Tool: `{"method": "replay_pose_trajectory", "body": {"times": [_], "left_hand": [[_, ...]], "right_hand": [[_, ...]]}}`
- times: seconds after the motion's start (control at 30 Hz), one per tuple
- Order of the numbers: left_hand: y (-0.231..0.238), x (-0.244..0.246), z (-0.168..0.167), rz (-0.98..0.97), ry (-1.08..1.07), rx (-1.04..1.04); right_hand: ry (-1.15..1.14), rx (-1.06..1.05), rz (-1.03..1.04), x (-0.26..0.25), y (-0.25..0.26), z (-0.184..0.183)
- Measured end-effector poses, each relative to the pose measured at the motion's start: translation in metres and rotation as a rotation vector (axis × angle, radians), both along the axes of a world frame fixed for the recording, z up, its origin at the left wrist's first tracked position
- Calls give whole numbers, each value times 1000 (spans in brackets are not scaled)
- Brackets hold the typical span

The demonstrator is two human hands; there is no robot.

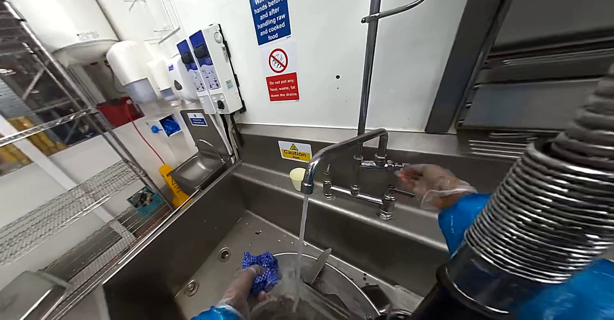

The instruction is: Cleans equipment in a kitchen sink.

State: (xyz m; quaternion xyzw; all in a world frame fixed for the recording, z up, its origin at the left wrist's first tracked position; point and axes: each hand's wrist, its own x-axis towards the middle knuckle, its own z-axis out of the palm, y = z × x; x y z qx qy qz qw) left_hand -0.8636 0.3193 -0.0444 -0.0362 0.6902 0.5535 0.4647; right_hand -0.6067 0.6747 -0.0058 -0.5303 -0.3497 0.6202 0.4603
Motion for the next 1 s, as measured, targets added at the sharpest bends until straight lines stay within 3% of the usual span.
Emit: {"method": "replay_pose_trajectory", "body": {"times": [0.23, 0.33, 0.4, 0.5, 0.57, 0.63, 0.73, 0.83, 0.9, 1.0], "left_hand": [[-20, 8, -5, -150, -41, 110], [-33, 8, 8, -209, -36, 173], [-41, 13, 21, -244, -6, 176], [-62, 23, 41, -375, 40, 187], [-77, 31, 52, -455, 71, 212], [-90, 42, 59, -510, 70, 229], [-106, 67, 73, -624, 65, 243], [-120, 99, 84, -766, 68, 317], [-129, 116, 90, -856, 69, 328], [-142, 118, 89, -862, 46, 285]], "right_hand": [[39, 144, 73, 19, -23, 12], [-56, 137, 291, 28, -61, 68], [-225, 289, 501, 45, -82, 70], [-655, 383, 692, 70, -165, 80], [-896, 402, 995, 100, -221, 80], [-838, 605, 1182, 111, -284, 77], [-628, 1087, 1144, 82, -362, 51], [-691, 1466, 967, 40, -393, 24], [-711, 1545, 867, 19, -397, 6], [-889, 1285, 976, 8, -412, 12]]}}
